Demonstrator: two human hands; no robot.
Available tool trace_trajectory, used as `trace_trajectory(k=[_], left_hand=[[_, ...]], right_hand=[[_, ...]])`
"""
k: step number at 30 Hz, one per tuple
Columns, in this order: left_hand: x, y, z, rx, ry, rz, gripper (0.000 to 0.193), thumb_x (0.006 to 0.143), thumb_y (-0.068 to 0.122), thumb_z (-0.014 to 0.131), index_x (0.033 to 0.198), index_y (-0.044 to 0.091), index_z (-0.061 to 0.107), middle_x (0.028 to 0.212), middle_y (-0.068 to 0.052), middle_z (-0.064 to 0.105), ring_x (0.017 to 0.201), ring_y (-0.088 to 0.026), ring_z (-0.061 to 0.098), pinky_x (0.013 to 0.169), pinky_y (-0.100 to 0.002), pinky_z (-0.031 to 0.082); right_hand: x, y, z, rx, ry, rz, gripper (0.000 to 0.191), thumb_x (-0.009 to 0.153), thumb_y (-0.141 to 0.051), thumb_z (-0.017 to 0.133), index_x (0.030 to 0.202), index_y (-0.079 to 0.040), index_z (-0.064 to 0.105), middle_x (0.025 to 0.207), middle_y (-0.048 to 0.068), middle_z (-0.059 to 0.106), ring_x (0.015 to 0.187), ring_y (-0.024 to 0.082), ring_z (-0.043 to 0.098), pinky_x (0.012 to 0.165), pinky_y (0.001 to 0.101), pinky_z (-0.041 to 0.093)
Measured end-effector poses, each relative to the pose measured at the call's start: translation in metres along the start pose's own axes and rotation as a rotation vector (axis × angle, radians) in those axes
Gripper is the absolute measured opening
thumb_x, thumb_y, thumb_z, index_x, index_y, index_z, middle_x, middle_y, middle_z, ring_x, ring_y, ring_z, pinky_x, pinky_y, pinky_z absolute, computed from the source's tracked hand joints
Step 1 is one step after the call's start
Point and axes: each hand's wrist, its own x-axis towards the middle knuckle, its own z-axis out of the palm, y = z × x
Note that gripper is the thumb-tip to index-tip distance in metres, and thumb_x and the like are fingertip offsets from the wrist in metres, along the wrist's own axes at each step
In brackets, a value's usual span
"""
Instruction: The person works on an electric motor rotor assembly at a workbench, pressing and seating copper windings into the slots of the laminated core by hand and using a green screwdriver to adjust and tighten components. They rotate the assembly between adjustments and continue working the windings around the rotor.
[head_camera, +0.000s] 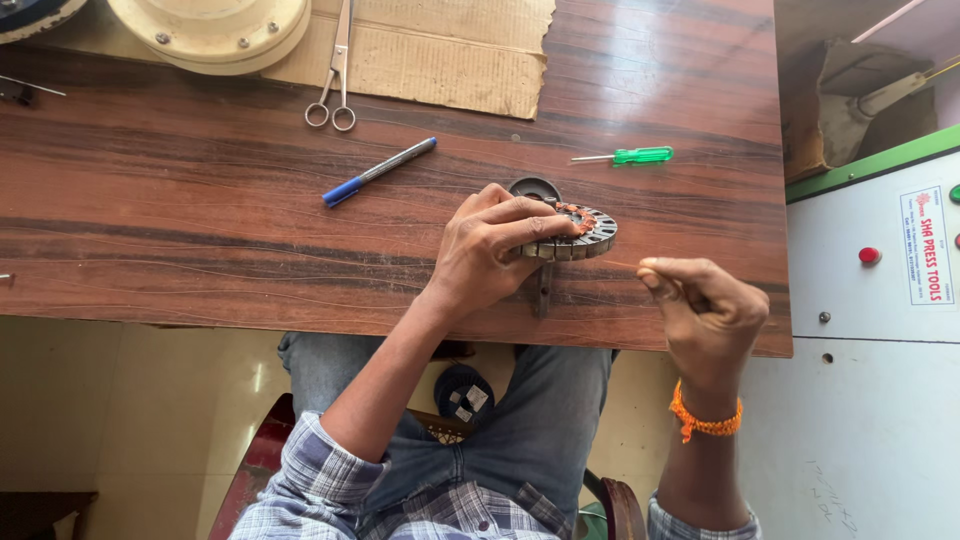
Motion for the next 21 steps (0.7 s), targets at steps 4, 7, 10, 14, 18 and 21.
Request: trace_trajectory(k=[4, 7, 10, 14, 18, 21], left_hand=[[0.001, 0.001, -0.001, 0.003, -0.001, -0.010, 0.047, 0.078, 0.015, 0.085, 0.120, 0.032, 0.075, 0.115, 0.011, 0.073, 0.094, -0.016, 0.060, 0.090, -0.032, 0.055], [0.001, 0.003, -0.001, 0.002, 0.011, -0.021, 0.047, 0.077, 0.014, 0.085, 0.120, 0.032, 0.075, 0.116, 0.011, 0.072, 0.095, -0.016, 0.061, 0.090, -0.032, 0.055], [0.001, 0.003, -0.002, -0.010, 0.021, -0.013, 0.048, 0.078, 0.012, 0.083, 0.121, 0.031, 0.075, 0.116, 0.010, 0.072, 0.095, -0.017, 0.061, 0.091, -0.033, 0.055], [0.001, 0.004, -0.004, -0.031, 0.024, -0.005, 0.049, 0.077, 0.010, 0.082, 0.122, 0.030, 0.074, 0.116, 0.010, 0.072, 0.097, -0.018, 0.061, 0.094, -0.035, 0.053], [0.006, 0.010, -0.010, 0.002, 0.013, 0.025, 0.052, 0.076, 0.011, 0.081, 0.125, 0.028, 0.073, 0.120, 0.008, 0.073, 0.099, -0.019, 0.062, 0.095, -0.037, 0.052], [0.012, 0.015, -0.025, -0.114, -0.087, -0.001, 0.052, 0.072, 0.021, 0.082, 0.123, 0.018, 0.072, 0.121, 0.000, 0.072, 0.102, -0.024, 0.062, 0.098, -0.040, 0.049]], right_hand=[[0.015, -0.012, 0.008, -0.052, 0.012, -0.008, 0.008, 0.096, 0.004, 0.081, 0.102, 0.001, 0.077, 0.083, 0.004, 0.074, 0.066, 0.002, 0.055, 0.057, 0.0183, 0.042], [0.024, -0.022, 0.014, -0.046, -0.028, -0.075, 0.008, 0.096, 0.003, 0.080, 0.102, 0.001, 0.076, 0.084, 0.003, 0.074, 0.068, 0.001, 0.058, 0.058, 0.0183, 0.044], [0.033, -0.032, 0.019, -0.033, -0.069, -0.118, 0.007, 0.097, 0.002, 0.079, 0.103, 0.000, 0.076, 0.088, 0.003, 0.075, 0.071, 0.001, 0.061, 0.060, 0.0181, 0.046], [0.048, -0.036, 0.026, -0.118, -0.077, -0.139, 0.006, 0.098, 0.002, 0.079, 0.104, 0.000, 0.077, 0.085, 0.003, 0.074, 0.067, 0.001, 0.057, 0.057, 0.0197, 0.042], [0.076, -0.027, 0.035, -0.226, -0.125, -0.140, 0.005, 0.098, 0.000, 0.081, 0.103, -0.002, 0.079, 0.076, 0.003, 0.071, 0.063, 0.001, 0.051, 0.054, 0.0224, 0.037], [0.093, -0.021, 0.047, -0.163, -0.219, -0.161, 0.006, 0.096, 0.000, 0.078, 0.101, -0.003, 0.079, 0.082, 0.004, 0.076, 0.062, 0.003, 0.056, 0.053, 0.0232, 0.041]])
